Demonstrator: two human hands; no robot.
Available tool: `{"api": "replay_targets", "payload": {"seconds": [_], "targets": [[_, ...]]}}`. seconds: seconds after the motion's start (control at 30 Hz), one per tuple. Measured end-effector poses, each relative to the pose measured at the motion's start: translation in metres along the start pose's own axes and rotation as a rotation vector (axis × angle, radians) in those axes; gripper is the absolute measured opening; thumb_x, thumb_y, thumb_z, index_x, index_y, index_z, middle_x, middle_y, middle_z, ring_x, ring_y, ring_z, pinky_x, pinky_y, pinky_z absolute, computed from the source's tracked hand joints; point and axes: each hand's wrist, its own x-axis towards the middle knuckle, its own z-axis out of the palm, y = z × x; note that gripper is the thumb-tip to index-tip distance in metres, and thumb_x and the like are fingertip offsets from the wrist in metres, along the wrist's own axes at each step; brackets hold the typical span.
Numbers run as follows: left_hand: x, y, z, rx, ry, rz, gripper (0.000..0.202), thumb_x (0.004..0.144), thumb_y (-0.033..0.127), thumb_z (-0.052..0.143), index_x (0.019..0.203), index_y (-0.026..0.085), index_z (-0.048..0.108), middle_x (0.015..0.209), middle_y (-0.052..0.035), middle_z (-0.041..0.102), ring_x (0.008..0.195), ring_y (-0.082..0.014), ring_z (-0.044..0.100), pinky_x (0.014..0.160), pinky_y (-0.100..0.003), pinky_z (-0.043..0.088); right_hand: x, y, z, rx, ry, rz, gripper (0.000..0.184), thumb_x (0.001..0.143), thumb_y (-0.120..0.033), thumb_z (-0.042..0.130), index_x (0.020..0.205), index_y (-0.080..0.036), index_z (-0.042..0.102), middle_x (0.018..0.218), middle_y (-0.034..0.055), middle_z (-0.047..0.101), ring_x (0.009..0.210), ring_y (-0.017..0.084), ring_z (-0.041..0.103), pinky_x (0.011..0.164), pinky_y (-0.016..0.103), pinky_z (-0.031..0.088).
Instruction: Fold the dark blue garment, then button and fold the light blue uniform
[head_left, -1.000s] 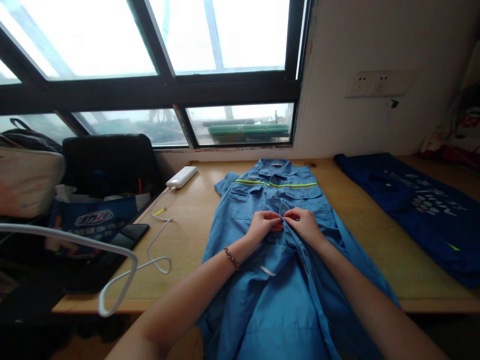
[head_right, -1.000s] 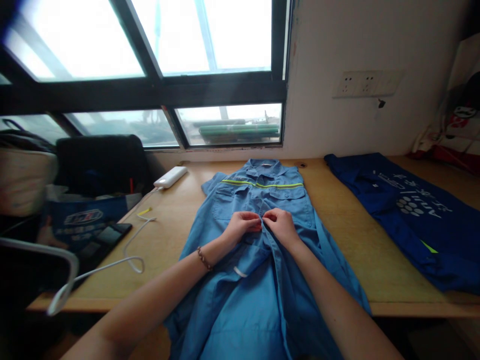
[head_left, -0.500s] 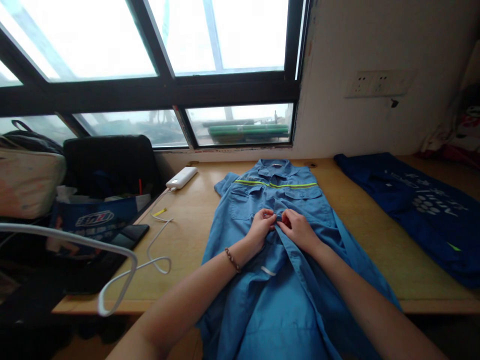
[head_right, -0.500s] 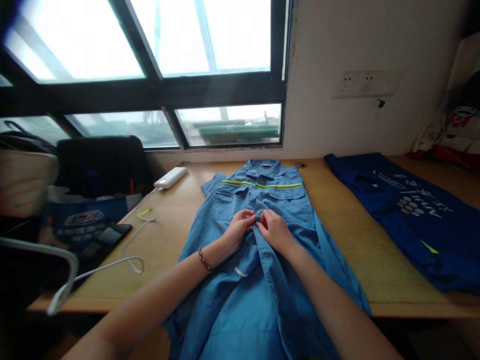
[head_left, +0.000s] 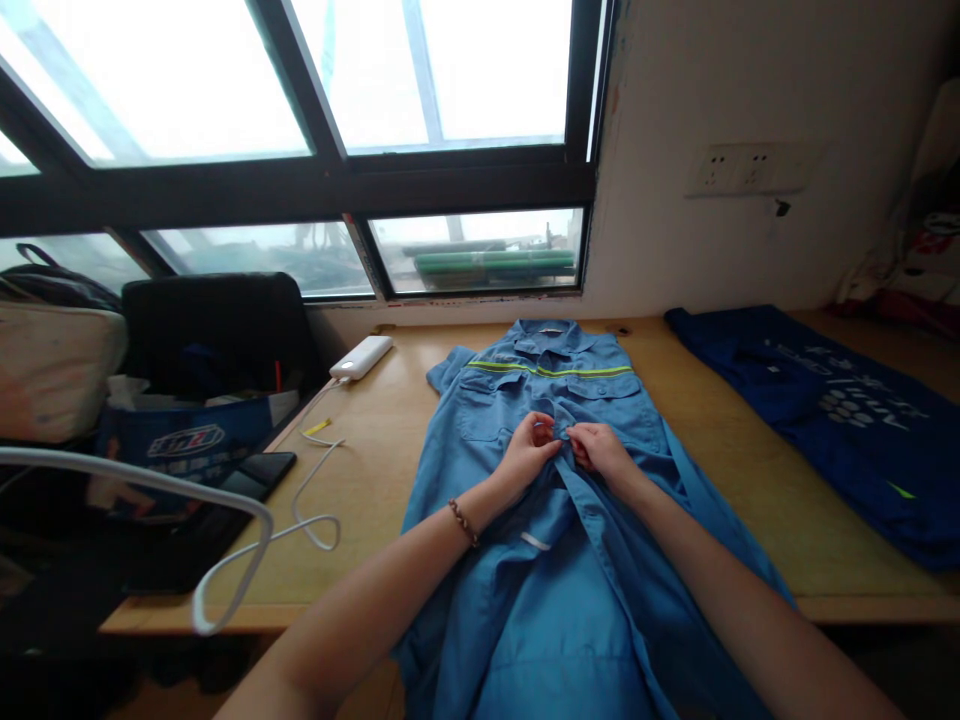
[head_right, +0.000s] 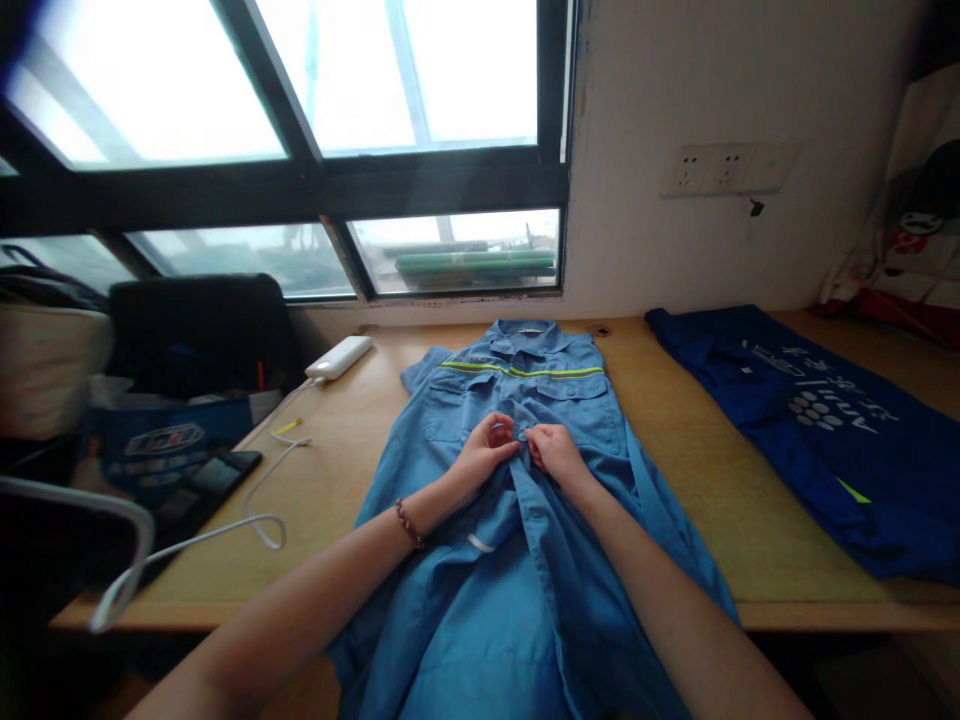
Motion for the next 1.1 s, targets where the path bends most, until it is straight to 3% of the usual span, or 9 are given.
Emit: {"api": "replay_targets", "payload": {"seconds": [0.13,0.27,0.4,0.53,0.67,0.8,0.87,1.03,1.1], "targets": [[0.007,-0.003,-0.006,0.043,-0.054,-0.03,0.033,0.058,0.02,0.068,0.082,0.015,0.047,0.059,0.0052,0.052,0.052,-0.0066,0.05,0.053,-0.018,0.039,-0.001,-0.006,-0.002,0.1,0.014,0.108,0.03,0.067,-0.042,0.049,0.052,-0.018,0.039,0.041,-0.0077,0.033,0.031,0.004,0.027,0.034,0.019,0.015],[0.015,-0.004,-0.016,0.228,-0.213,0.05,0.024,0.068,0.021,0.059,0.088,0.014,0.048,0.065,0.0001,0.059,0.064,-0.0125,0.057,0.064,-0.026,0.045,-0.014,-0.017,0.002,-0.359,0.096,-0.048,0.035,0.071,-0.047,0.046,0.052,-0.018,0.045,0.044,-0.0028,0.042,0.04,0.008,0.04,0.041,0.022,0.028],[0.019,-0.004,-0.025,0.617,-0.341,0.278,0.042,0.067,0.01,0.055,0.107,0.018,0.045,0.093,-0.0054,0.061,0.088,-0.0165,0.057,0.079,-0.029,0.043,-0.032,-0.021,0.01,-0.887,0.107,-0.191,0.021,0.063,-0.036,0.057,0.066,-0.017,0.05,0.063,0.002,0.054,0.057,0.013,0.049,0.051,0.024,0.031],[0.031,-0.007,-0.031,0.89,-0.339,0.418,0.054,0.071,0.013,0.05,0.122,0.016,0.034,0.108,-0.0098,0.056,0.101,-0.0182,0.051,0.089,-0.032,0.04,-0.024,-0.02,0.001,-1.025,0.016,-0.248,0.019,0.06,-0.024,0.055,0.077,-0.016,0.05,0.077,0.0044,0.057,0.067,0.014,0.051,0.056,0.023,0.033],[0.059,-0.009,-0.035,1.067,-0.294,0.454,0.058,0.074,0.016,0.046,0.129,0.012,0.027,0.123,-0.0135,0.046,0.111,-0.0189,0.045,0.096,-0.032,0.034,0.011,-0.021,-0.022,-0.968,-0.126,-0.223,0.017,0.06,-0.018,0.052,0.077,-0.015,0.054,0.071,0.0025,0.058,0.065,0.013,0.051,0.057,0.021,0.035],[0.089,0.0,-0.039,1.101,-0.251,0.358,0.06,0.072,0.017,0.045,0.129,0.008,0.029,0.132,-0.0153,0.036,0.119,-0.0203,0.037,0.101,-0.032,0.026,0.039,-0.017,-0.036,-0.874,-0.125,-0.161,0.019,0.056,-0.013,0.055,0.075,-0.015,0.058,0.067,0.0007,0.058,0.062,0.012,0.051,0.056,0.021,0.036],[0.095,0.006,-0.042,1.035,-0.252,0.286,0.062,0.071,0.02,0.05,0.129,0.011,0.031,0.132,-0.0143,0.037,0.119,-0.0216,0.038,0.1,-0.032,0.027,0.043,-0.011,-0.038,-0.716,-0.102,-0.122,0.019,0.054,-0.013,0.058,0.073,-0.014,0.058,0.065,-0.0006,0.058,0.061,0.012,0.051,0.056,0.021,0.038],[0.076,0.016,-0.052,0.936,-0.32,0.236,0.077,0.061,0.034,0.065,0.129,0.016,0.033,0.124,-0.0137,0.046,0.113,-0.0244,0.044,0.094,-0.032,0.033,0.04,-0.003,-0.047,-0.015,-0.082,0.134,0.021,0.055,-0.02,0.064,0.076,-0.014,0.06,0.065,0.0,0.063,0.059,0.014,0.057,0.059,0.026,0.044],[0.06,0.024,-0.055,0.986,-0.283,0.29,0.067,0.063,0.036,0.065,0.123,0.017,0.041,0.117,-0.0121,0.052,0.107,-0.0234,0.049,0.089,-0.031,0.036,0.038,-0.007,-0.053,0.177,-0.083,0.252,0.021,0.058,-0.02,0.063,0.078,-0.015,0.061,0.065,0.0013,0.064,0.058,0.015,0.059,0.059,0.027,0.047]]}}
